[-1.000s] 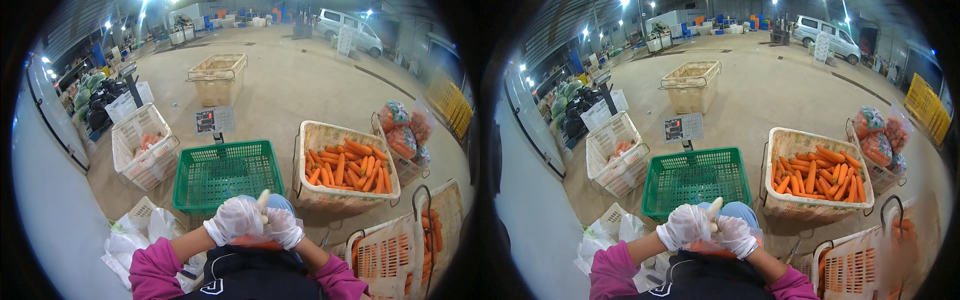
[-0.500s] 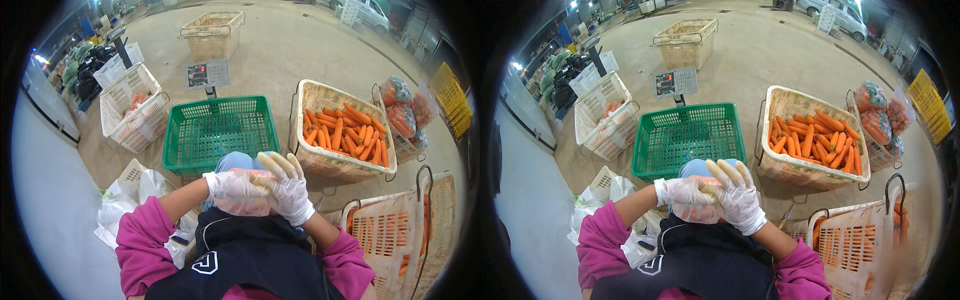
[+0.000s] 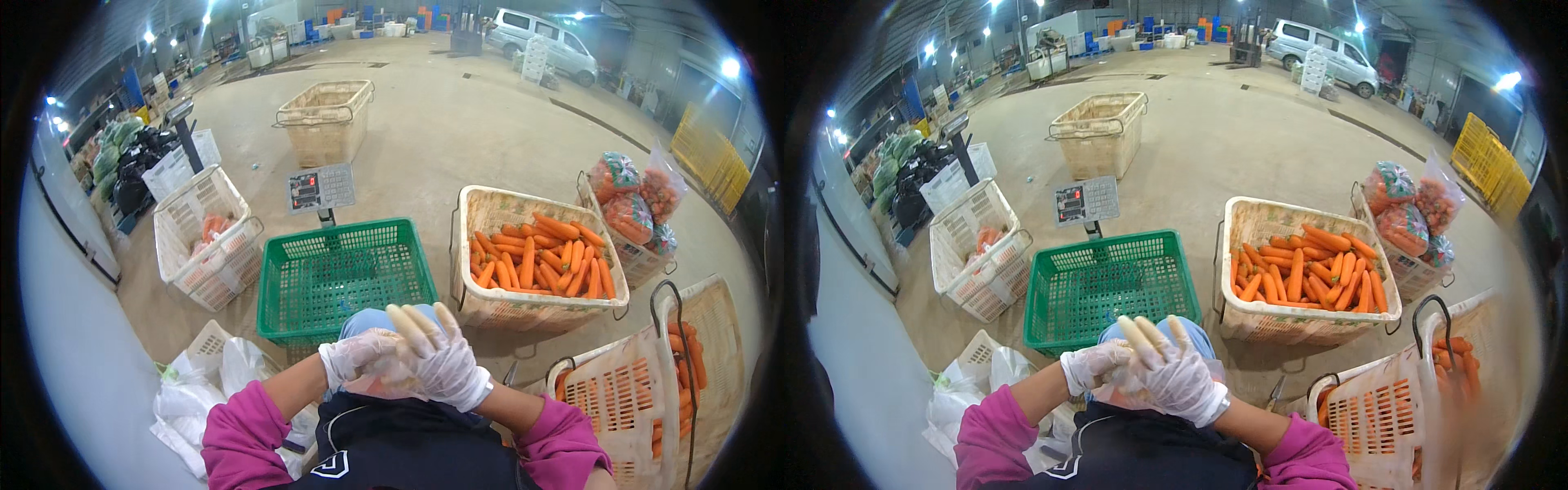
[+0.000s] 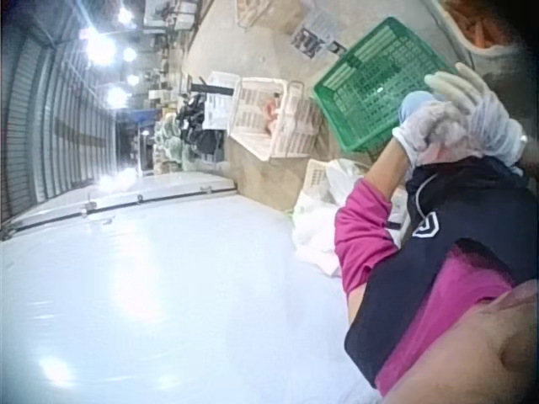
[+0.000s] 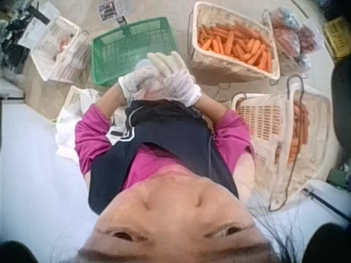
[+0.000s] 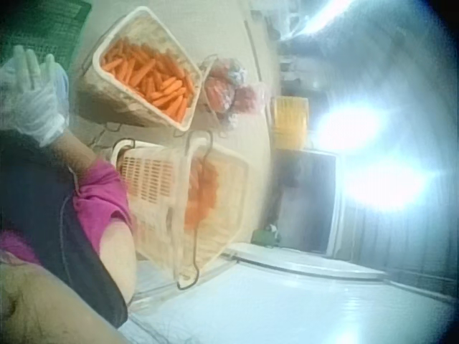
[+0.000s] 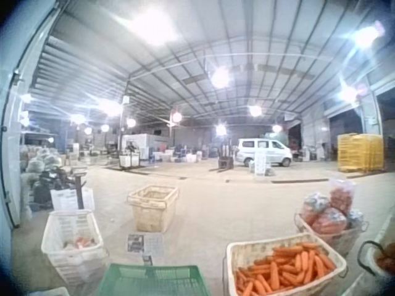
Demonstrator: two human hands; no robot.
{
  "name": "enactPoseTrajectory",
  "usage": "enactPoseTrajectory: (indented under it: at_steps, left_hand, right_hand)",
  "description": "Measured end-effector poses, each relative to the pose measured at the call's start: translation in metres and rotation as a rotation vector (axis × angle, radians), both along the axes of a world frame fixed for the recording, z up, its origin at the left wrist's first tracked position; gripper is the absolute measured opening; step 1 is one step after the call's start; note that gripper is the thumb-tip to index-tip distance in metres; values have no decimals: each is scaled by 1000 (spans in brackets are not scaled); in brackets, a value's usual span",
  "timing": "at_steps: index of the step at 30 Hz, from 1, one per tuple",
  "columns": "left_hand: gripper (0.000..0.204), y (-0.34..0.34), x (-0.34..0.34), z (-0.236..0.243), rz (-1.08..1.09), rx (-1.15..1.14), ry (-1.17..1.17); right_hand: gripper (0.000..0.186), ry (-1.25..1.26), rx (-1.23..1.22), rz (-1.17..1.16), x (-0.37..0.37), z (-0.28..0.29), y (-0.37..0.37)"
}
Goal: The person sits on the floor and repeatedly picks carrots from a large white basket, places them into a clear plastic bag, weighs the bag on a digital scale, and then ties the bag shut. The person then places the finished bag into a green basket.
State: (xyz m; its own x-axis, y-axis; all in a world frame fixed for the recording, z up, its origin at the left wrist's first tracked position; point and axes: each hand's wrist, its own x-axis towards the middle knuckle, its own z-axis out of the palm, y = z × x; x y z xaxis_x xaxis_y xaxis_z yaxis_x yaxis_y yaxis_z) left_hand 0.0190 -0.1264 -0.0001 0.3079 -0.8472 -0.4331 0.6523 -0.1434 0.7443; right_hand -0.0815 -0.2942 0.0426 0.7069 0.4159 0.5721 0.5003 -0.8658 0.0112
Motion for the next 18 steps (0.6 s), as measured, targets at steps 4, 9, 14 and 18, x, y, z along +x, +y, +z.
enactPoseTrajectory:
  at_steps: [4, 9, 14, 18]
  left_hand:
    - [23, -1, 13, -24, -105, -68, -664]
    - [25, -28, 6, 8, 91, 378, -1076]
    - [40, -36, 27, -17, 31, 520, -1515]
    - [42, -33, 53, -39, -174, 732, -1743]
  right_hand:
    - [31, -181, -145, 27, 11, 1, -5]
    - [23, 194, -183, 117, -1, 13, -20]
    - [22, 260, 329, 268, -35, -8, -19]
    - [30, 449, 469, 416, -54, -33, -26]
